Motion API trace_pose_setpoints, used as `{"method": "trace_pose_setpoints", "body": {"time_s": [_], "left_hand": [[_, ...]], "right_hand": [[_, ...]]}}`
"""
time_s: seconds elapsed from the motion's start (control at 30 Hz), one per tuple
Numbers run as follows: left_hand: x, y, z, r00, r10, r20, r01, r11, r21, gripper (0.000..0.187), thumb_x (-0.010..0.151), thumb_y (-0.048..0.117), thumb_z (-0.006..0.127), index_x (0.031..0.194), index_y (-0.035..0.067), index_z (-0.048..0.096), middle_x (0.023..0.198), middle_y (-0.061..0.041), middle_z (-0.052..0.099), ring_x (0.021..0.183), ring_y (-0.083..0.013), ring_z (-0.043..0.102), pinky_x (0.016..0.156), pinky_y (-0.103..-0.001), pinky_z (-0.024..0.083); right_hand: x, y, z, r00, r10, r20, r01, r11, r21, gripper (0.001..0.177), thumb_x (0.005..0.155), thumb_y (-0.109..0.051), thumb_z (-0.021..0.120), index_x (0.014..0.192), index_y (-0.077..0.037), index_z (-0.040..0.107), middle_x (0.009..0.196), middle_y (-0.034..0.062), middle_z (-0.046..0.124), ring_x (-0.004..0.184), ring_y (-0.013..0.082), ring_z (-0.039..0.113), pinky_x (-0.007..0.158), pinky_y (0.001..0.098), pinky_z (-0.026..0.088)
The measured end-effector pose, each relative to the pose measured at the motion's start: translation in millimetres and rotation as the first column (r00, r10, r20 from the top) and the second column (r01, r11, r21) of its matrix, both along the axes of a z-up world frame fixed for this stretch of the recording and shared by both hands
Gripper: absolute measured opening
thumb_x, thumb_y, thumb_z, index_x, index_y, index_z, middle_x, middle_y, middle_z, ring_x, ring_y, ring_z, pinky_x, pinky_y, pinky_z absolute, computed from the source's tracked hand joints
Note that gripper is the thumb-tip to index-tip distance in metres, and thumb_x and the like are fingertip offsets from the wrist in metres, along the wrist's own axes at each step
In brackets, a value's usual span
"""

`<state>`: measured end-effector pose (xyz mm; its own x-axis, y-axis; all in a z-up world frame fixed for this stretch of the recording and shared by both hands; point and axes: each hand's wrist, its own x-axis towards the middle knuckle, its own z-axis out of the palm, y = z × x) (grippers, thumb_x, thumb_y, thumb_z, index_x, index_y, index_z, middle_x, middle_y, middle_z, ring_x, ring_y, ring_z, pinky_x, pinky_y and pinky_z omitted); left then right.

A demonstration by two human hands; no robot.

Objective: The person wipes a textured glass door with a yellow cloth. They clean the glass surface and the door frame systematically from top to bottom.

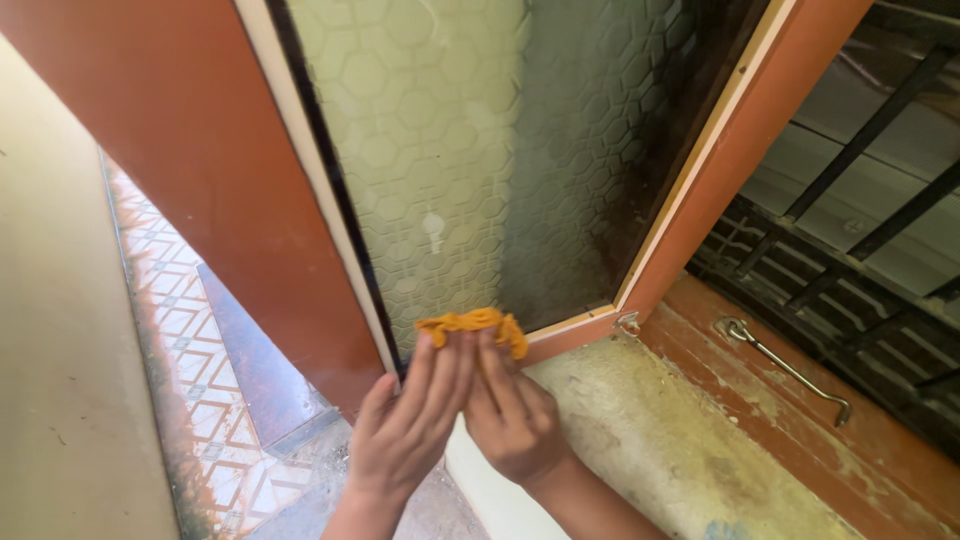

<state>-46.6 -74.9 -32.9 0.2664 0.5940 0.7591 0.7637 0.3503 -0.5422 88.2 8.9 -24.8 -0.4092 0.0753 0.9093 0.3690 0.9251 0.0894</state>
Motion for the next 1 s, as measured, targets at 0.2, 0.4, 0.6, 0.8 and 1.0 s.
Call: {"method": "trace_pose_setpoints", "body": {"time_s": [0.2, 0.4, 0.6, 0.8, 1.0], "left_hand": [[-13, -36, 51, 0.997, 0.073, 0.033, -0.079, 0.966, 0.244, 0.04, 0.111, 0.022, 0.05, 0.145, 0.016, 0.069, 0.146, -0.002, 0.062, 0.141, -0.0237, 0.05, 0.129, -0.048, 0.018], [-24, -40, 140, 0.88, -0.294, 0.374, 0.108, 0.889, 0.445, 0.042, 0.111, 0.021, 0.05, 0.141, -0.006, 0.061, 0.146, -0.022, 0.057, 0.141, -0.0392, 0.053, 0.126, -0.05, 0.03], [-24, -31, 110, 0.841, -0.375, 0.391, 0.163, 0.864, 0.477, 0.036, 0.107, 0.012, 0.052, 0.138, -0.004, 0.062, 0.142, -0.024, 0.06, 0.136, -0.0424, 0.059, 0.119, -0.05, 0.046], [-22, -36, 6, 0.852, -0.359, 0.381, 0.203, 0.897, 0.392, 0.033, 0.1, 0.005, 0.055, 0.13, -0.001, 0.065, 0.132, -0.017, 0.065, 0.126, -0.0351, 0.063, 0.114, -0.05, 0.048], [2, -11, -38, 0.859, -0.321, 0.398, 0.221, 0.935, 0.278, 0.035, 0.091, 0.005, 0.059, 0.124, -0.002, 0.067, 0.125, -0.014, 0.065, 0.118, -0.0299, 0.065, 0.111, -0.05, 0.045]], "right_hand": [[-29, -20, 77, 0.959, 0.27, -0.08, -0.261, 0.959, 0.108, 0.023, 0.103, -0.005, 0.066, 0.121, 0.01, 0.067, 0.135, 0.0295, 0.061, 0.123, 0.0473, 0.067, 0.094, 0.0439, 0.064], [-60, -39, 160, 0.926, 0.349, -0.141, -0.345, 0.937, 0.053, 0.03, 0.102, -0.005, 0.063, 0.13, 0.003, 0.063, 0.146, 0.0218, 0.053, 0.138, 0.0543, 0.053, 0.112, 0.0533, 0.055], [-67, -40, 130, 0.945, 0.279, -0.171, -0.269, 0.96, 0.079, 0.03, 0.107, -0.006, 0.063, 0.135, 0.002, 0.063, 0.15, 0.0169, 0.054, 0.14, 0.0494, 0.055, 0.112, 0.049, 0.052], [-39, -29, 51, 0.944, 0.329, 0.004, -0.328, 0.943, 0.062, 0.023, 0.097, -0.005, 0.065, 0.117, 0.003, 0.073, 0.137, 0.0142, 0.063, 0.129, 0.0423, 0.063, 0.104, 0.0463, 0.06], [3, 6, 17, 0.936, 0.251, 0.247, -0.265, 0.964, 0.028, 0.026, 0.086, -0.009, 0.067, 0.109, 0.002, 0.074, 0.133, 0.0164, 0.066, 0.131, 0.0386, 0.06, 0.101, 0.0492, 0.054]]}}
